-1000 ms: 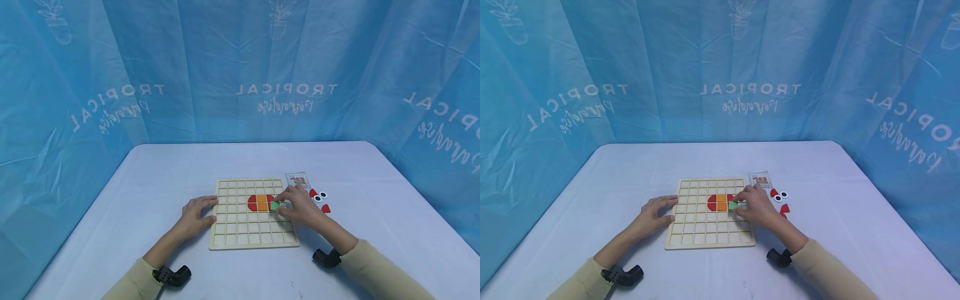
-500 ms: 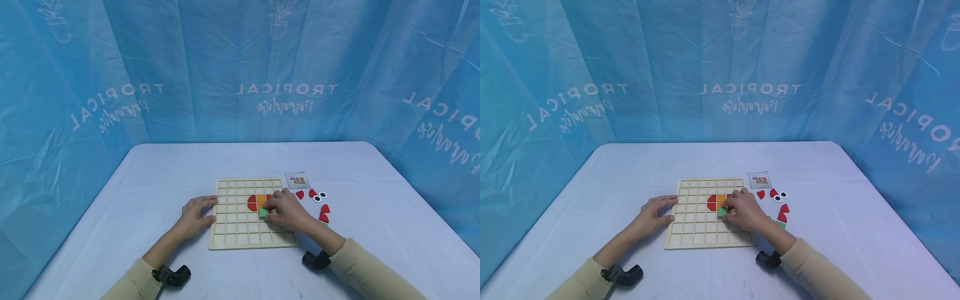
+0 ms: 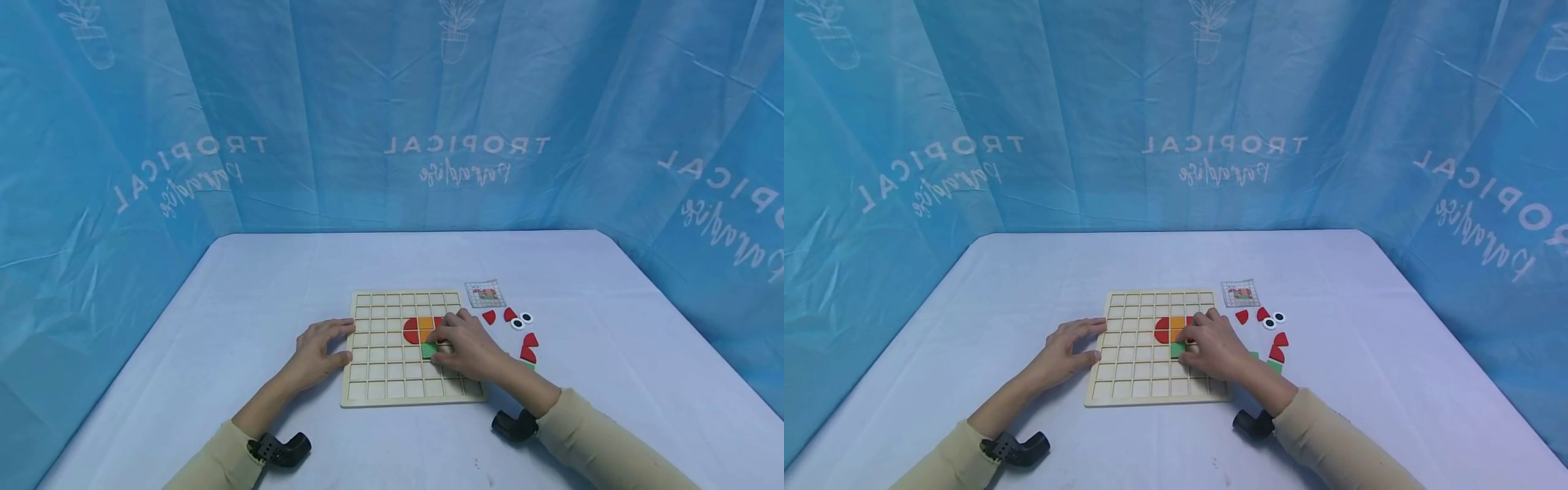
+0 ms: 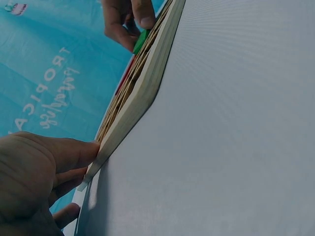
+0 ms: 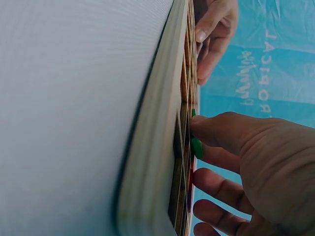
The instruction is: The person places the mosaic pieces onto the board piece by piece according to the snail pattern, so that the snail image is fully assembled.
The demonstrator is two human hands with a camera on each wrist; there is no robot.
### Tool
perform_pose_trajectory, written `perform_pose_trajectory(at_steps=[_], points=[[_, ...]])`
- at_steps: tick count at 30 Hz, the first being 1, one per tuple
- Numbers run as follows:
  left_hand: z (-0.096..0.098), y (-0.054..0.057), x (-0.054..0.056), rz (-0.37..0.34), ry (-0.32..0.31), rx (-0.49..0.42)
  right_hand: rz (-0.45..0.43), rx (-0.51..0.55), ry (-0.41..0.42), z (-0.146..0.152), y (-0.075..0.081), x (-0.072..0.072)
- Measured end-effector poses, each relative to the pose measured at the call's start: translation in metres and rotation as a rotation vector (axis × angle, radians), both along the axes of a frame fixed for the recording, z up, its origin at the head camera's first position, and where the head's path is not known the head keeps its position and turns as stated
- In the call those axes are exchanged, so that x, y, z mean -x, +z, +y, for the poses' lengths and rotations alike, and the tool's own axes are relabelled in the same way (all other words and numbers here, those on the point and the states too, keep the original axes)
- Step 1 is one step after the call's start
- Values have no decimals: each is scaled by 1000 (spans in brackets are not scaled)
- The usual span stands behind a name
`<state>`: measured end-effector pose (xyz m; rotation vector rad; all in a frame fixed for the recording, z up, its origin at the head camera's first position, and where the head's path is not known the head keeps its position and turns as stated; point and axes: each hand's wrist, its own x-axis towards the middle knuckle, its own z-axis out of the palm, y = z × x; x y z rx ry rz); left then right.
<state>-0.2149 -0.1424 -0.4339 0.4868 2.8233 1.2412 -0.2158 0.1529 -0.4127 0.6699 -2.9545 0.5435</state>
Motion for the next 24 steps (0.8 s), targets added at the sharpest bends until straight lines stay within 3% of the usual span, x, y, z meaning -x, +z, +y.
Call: perform_pose_trajectory(at_steps=[16,24], points=[[0,1,0,-7,-2,-6,17,26,-25,2,5,0],[-1,1,0,-11,1,-9,69,69,-81,28,11,-1]])
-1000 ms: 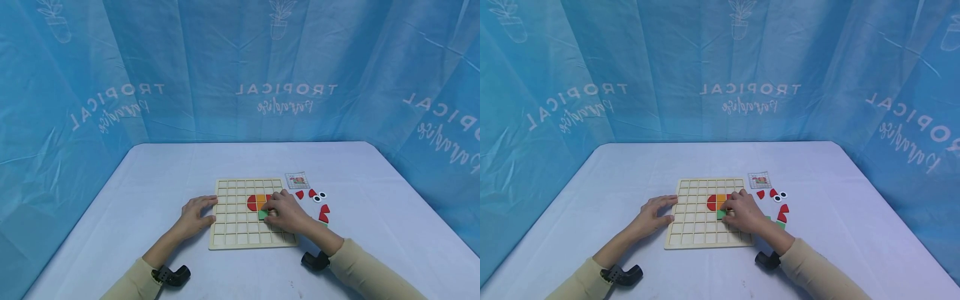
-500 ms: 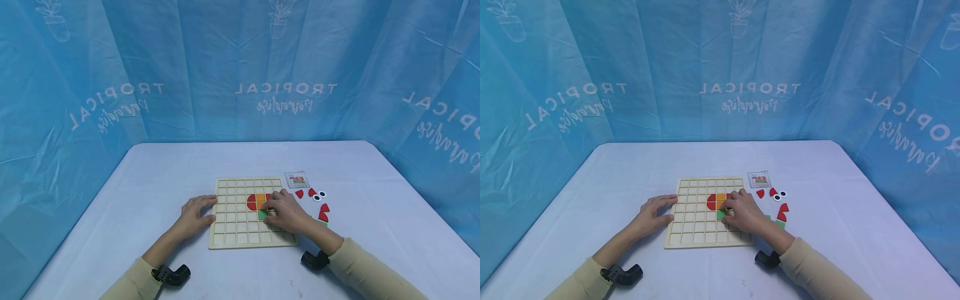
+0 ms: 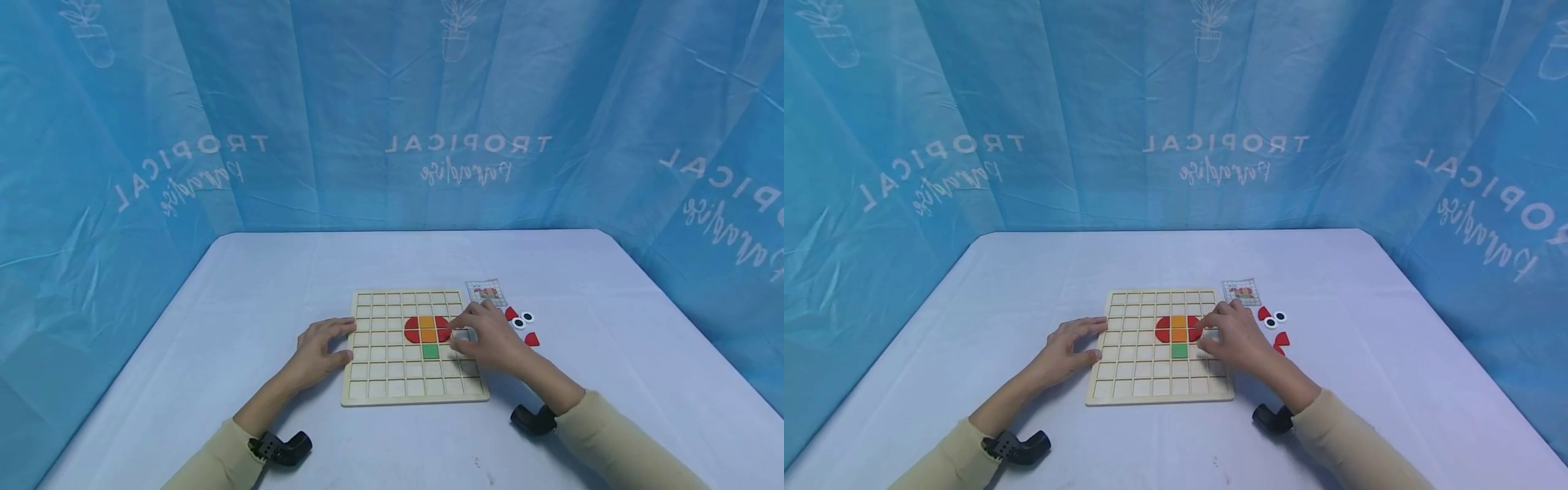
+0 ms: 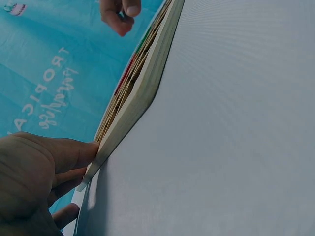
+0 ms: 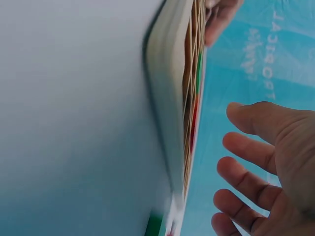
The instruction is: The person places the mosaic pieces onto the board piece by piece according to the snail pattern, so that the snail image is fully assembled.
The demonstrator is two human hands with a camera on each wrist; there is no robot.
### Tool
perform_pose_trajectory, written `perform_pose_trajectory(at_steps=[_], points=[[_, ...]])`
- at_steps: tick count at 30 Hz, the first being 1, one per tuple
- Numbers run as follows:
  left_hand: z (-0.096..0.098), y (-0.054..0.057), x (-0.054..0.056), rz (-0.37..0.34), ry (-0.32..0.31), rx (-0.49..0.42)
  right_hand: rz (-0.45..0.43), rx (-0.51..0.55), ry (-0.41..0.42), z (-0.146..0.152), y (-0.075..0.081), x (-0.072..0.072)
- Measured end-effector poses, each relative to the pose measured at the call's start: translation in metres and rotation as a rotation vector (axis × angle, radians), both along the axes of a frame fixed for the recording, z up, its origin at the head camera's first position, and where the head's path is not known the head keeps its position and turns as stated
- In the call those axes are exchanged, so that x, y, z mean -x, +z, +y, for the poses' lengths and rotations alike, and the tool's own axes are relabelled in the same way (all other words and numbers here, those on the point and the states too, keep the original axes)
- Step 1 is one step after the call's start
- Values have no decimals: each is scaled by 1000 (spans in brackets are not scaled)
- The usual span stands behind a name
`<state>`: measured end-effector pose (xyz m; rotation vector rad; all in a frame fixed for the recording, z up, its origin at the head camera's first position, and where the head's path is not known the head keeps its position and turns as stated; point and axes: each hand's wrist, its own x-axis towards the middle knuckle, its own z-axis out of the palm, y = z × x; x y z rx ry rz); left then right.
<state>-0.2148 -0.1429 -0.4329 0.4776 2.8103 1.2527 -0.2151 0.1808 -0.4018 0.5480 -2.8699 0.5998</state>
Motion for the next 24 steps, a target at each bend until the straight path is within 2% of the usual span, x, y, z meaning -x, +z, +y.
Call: perform_pose_trajectory(at_steps=[4,13,24], points=[[0,0,0,6,-3,0,18,-4,-36,25,-1,-1],[-1,0,0,14,-10,-1,-36,4,-180,78,-2,-10],[-1,0,0,0,-6,-5,-44,-23,-208,119,-9,-32]])
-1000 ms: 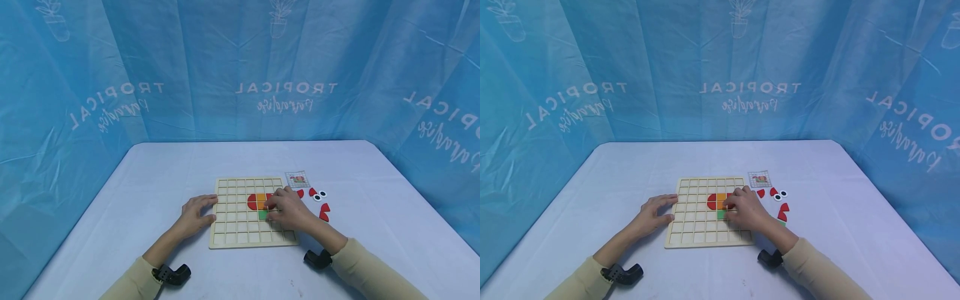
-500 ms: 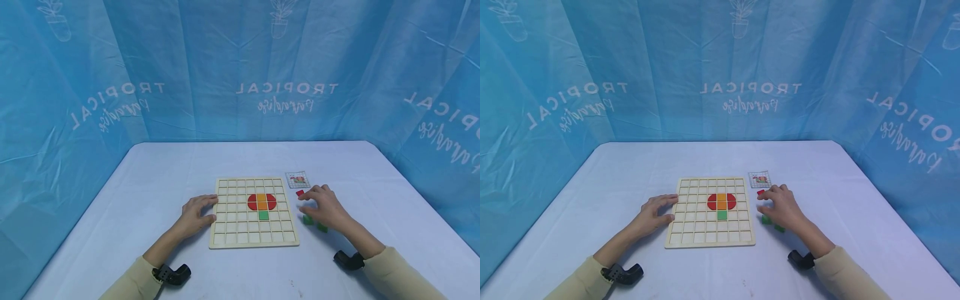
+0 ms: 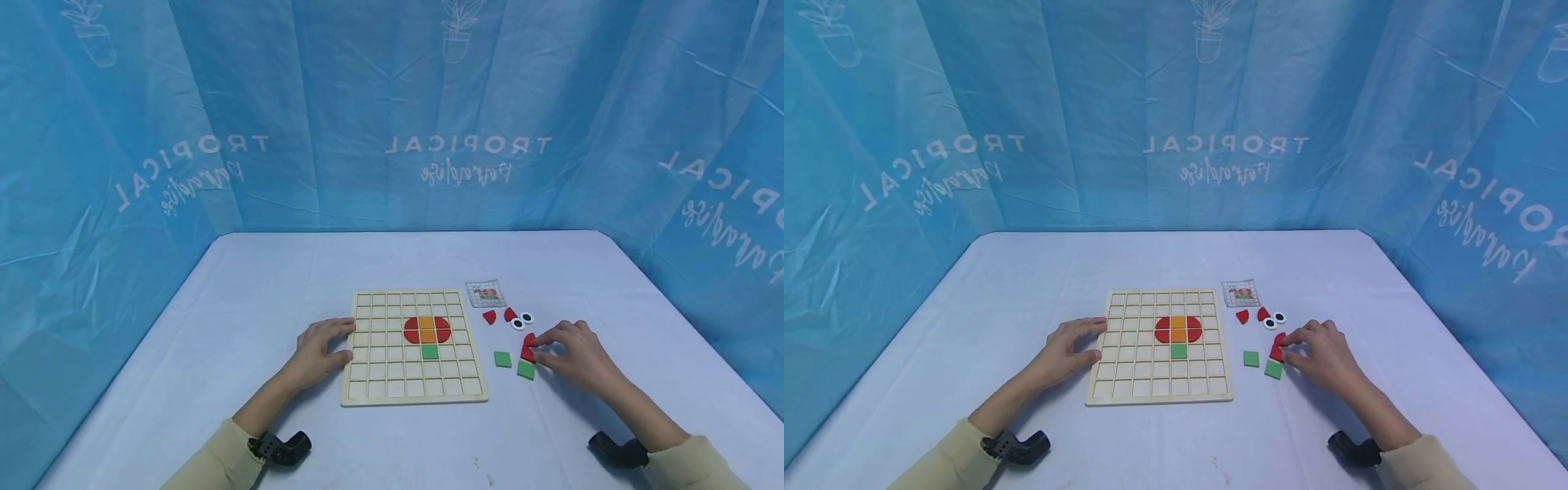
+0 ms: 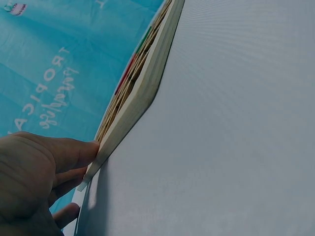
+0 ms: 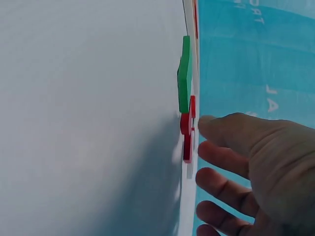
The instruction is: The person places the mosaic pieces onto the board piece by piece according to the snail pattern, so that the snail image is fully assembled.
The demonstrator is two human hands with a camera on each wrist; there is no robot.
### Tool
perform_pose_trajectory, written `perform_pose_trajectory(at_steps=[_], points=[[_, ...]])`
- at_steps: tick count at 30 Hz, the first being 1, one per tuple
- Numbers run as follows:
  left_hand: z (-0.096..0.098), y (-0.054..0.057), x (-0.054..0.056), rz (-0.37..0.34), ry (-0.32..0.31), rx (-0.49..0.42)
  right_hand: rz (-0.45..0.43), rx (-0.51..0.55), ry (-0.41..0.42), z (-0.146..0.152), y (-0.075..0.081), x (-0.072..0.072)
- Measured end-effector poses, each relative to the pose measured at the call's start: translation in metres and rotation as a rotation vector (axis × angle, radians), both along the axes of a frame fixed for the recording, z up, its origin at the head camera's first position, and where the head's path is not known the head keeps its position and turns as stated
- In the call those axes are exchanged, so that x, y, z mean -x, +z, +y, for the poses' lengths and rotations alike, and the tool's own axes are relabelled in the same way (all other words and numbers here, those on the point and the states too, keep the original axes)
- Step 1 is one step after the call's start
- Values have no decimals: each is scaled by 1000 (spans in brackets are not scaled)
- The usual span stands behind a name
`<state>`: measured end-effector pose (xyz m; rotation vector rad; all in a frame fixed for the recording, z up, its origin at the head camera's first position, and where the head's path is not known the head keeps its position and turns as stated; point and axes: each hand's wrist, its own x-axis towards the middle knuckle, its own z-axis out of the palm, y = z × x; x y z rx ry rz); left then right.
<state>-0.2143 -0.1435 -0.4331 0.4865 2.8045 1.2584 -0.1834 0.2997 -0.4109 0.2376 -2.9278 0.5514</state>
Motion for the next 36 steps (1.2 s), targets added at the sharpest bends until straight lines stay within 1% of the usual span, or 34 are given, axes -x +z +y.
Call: perform_pose_trajectory(at_steps=[4,7,17,22,29,36], points=[[0,0,0,3,0,3,7,-6,20,5,-2,-5],[1,0,0,0,6,3,3,-5,36,7,-4,-5],[0,1,0,1,6,-3,-17,-11,26,2,-7,-2],[1,-1,0,-9,20,-8,-2,-20,23,-2,-8,1],[1,-2,0,10,13,2,14,-30,21,-6,-9,4],[0,-1,1,11,3,1,31,-17,29,-10,-7,4]])
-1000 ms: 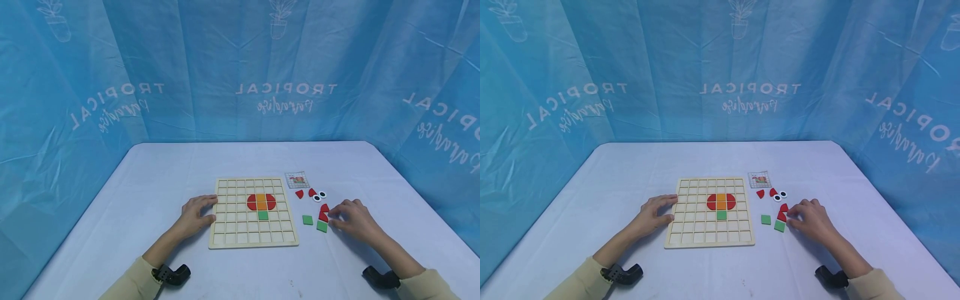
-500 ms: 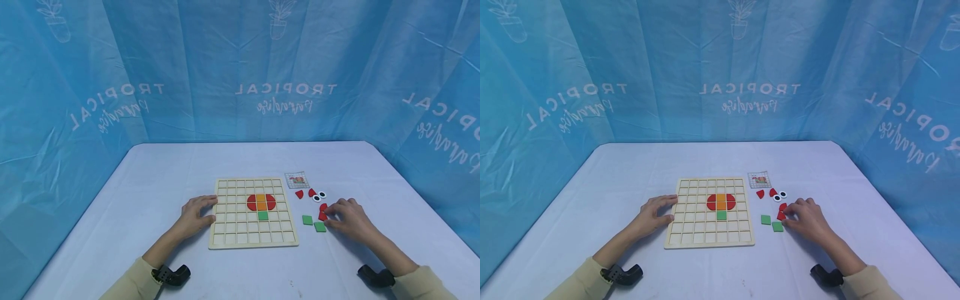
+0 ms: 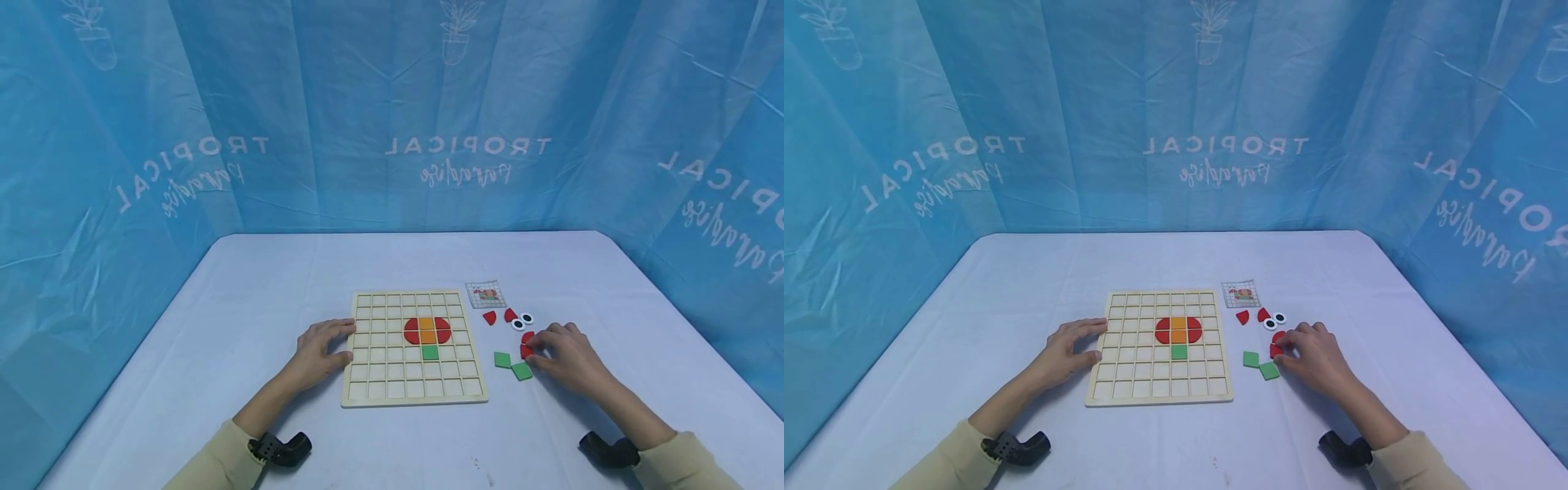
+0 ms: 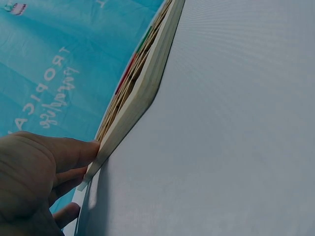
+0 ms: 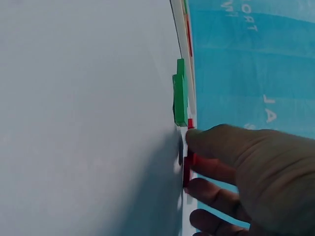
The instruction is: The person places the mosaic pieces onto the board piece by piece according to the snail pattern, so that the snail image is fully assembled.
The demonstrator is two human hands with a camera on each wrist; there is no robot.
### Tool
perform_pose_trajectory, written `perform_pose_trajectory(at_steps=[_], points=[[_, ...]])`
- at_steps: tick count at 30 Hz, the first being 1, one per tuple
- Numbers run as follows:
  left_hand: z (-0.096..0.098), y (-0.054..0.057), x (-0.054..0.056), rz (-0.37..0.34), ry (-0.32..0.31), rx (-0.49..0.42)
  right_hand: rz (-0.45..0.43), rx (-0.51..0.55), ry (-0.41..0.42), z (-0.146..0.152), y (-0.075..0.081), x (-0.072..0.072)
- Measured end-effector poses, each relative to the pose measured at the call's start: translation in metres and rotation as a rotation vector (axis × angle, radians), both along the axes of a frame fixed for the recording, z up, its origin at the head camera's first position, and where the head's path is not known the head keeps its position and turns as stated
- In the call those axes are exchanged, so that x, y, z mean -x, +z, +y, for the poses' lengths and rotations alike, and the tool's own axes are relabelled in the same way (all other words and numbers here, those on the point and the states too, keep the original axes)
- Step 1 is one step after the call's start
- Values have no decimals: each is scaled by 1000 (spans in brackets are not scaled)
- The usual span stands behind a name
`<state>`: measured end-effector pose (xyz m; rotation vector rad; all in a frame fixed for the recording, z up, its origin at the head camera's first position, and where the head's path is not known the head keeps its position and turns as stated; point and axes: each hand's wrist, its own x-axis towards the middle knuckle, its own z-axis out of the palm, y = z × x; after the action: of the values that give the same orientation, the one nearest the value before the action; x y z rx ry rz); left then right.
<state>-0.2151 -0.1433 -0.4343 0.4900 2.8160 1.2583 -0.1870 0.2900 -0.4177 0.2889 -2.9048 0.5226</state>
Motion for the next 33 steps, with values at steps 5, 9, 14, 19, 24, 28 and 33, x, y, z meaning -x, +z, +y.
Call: perform_pose_trajectory(at_steps=[5,9,14,19,24,28,33], points=[[1,0,-1,-4,11,0,-16,33,-3,-16,7,3],[2,0,-1,-23,29,1,-28,48,15,-34,10,10],[3,2,-1,-24,37,8,-20,31,65,-61,8,19],[3,2,-1,-15,34,14,4,20,137,-88,6,23],[3,2,-1,-9,25,11,7,-5,188,-107,5,24],[3,2,-1,0,21,15,-10,-8,191,-115,3,25],[2,2,-1,-1,18,18,-21,-14,188,-118,2,24]])
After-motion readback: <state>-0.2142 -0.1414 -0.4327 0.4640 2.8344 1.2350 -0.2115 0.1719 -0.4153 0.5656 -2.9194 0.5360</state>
